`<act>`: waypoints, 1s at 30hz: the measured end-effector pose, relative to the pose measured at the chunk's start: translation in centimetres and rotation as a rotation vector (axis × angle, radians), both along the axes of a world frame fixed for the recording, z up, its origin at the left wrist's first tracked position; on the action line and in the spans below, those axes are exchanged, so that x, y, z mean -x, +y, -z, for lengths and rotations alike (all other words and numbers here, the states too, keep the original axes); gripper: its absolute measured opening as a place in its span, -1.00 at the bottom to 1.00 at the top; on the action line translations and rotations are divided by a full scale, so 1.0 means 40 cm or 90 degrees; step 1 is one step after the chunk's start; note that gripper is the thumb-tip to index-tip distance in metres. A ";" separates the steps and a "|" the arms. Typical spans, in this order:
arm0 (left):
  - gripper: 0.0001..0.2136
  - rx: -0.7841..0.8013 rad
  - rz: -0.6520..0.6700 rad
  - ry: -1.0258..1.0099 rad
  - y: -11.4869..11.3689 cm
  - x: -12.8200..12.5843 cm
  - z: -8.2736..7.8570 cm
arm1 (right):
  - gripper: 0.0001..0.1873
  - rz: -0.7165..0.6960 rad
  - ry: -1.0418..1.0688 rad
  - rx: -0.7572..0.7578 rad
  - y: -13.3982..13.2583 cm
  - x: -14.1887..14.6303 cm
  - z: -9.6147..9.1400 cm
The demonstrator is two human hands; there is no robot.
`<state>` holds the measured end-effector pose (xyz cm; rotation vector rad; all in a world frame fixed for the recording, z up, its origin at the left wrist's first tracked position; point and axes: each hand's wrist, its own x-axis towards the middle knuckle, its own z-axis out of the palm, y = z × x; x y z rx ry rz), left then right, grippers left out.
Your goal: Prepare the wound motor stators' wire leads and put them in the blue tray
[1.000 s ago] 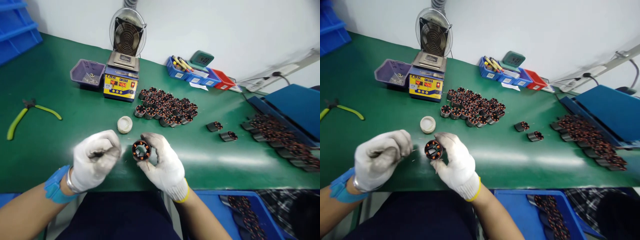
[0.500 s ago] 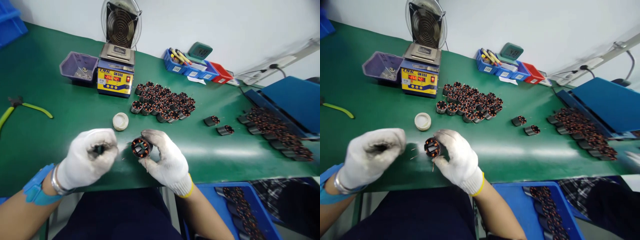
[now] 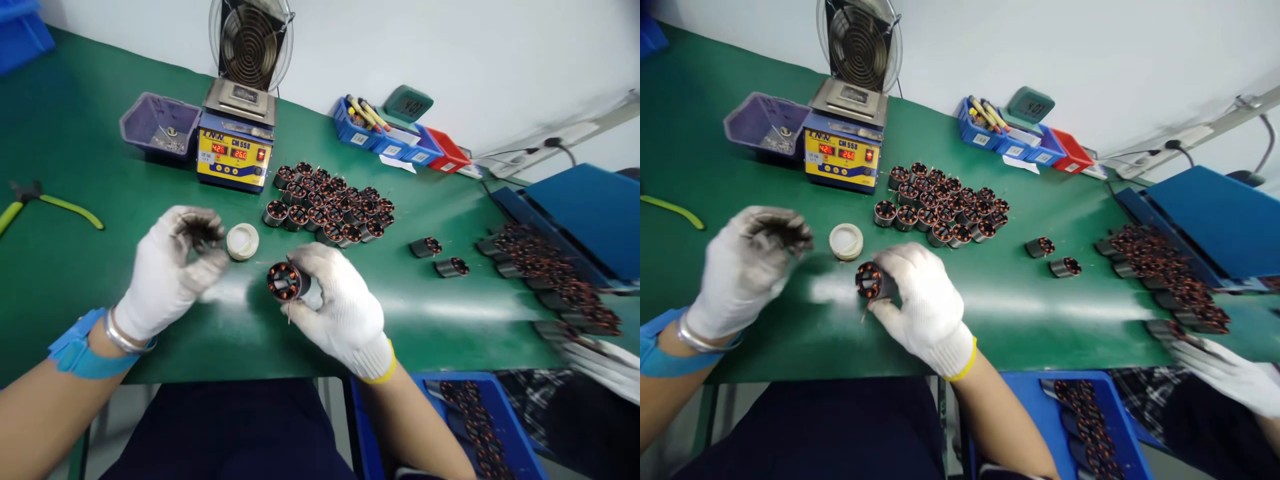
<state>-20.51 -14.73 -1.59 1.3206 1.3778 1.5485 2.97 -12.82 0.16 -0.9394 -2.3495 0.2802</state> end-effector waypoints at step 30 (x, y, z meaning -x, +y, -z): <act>-0.44 0.119 0.062 0.660 0.074 -0.050 0.087 | -0.43 0.141 -0.303 0.198 0.133 0.093 -0.087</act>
